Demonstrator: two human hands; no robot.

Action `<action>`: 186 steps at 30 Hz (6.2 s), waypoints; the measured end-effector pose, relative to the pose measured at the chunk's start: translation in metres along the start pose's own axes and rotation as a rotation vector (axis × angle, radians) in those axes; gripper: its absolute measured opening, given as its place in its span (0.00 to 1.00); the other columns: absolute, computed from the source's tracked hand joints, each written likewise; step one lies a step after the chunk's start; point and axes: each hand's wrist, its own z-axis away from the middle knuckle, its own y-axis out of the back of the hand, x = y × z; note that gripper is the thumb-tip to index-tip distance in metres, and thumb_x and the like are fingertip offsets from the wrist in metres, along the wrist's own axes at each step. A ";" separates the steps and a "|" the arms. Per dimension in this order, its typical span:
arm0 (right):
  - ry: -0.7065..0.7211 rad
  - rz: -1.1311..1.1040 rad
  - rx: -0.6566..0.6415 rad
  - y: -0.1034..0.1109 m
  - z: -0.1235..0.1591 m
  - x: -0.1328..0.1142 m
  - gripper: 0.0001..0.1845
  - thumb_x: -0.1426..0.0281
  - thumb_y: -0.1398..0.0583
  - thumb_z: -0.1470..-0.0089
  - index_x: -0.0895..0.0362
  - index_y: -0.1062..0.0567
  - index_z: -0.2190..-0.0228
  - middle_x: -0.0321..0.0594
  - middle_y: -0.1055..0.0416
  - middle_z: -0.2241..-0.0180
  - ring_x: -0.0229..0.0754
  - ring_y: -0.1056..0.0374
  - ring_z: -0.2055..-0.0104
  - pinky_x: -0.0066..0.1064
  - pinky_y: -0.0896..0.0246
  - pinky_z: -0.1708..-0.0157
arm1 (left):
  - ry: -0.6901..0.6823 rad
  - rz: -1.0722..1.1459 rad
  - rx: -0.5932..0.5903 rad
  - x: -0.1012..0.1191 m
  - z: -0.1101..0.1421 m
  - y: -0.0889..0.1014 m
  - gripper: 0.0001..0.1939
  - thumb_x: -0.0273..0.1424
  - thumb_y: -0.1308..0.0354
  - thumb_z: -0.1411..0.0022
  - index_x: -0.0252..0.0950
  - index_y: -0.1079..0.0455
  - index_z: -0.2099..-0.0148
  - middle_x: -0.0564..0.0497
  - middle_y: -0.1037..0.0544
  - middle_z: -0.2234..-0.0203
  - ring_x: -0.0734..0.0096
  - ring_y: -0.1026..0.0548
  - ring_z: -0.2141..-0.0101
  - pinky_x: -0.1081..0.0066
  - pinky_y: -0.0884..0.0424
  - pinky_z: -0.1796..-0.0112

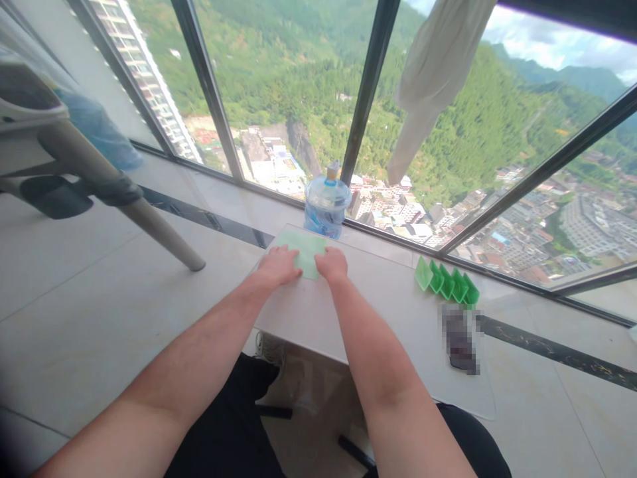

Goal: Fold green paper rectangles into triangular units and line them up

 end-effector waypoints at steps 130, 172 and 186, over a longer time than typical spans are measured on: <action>-0.248 -1.096 0.333 0.113 0.103 0.161 0.18 0.58 0.27 0.64 0.57 0.23 0.78 0.32 0.31 0.78 0.36 0.34 0.72 0.32 0.28 0.69 | 0.113 1.551 0.048 0.139 0.024 -0.045 0.19 0.42 0.28 0.57 0.32 0.26 0.70 0.50 0.24 0.73 0.69 0.25 0.69 0.66 0.23 0.66; -0.194 -1.028 0.180 0.110 0.102 0.128 0.14 0.61 0.31 0.60 0.55 0.29 0.81 0.29 0.35 0.82 0.34 0.41 0.78 0.28 0.45 0.76 | -0.073 1.393 -0.179 0.168 0.024 -0.043 0.15 0.38 0.27 0.61 0.34 0.26 0.75 0.53 0.26 0.81 0.71 0.29 0.77 0.70 0.35 0.73; -0.249 -1.110 0.327 0.102 0.102 0.122 0.13 0.64 0.32 0.61 0.56 0.29 0.83 0.29 0.37 0.83 0.33 0.43 0.78 0.28 0.47 0.77 | -0.011 1.537 -0.004 0.172 0.026 -0.044 0.13 0.36 0.31 0.57 0.34 0.29 0.76 0.55 0.29 0.81 0.75 0.32 0.77 0.73 0.34 0.73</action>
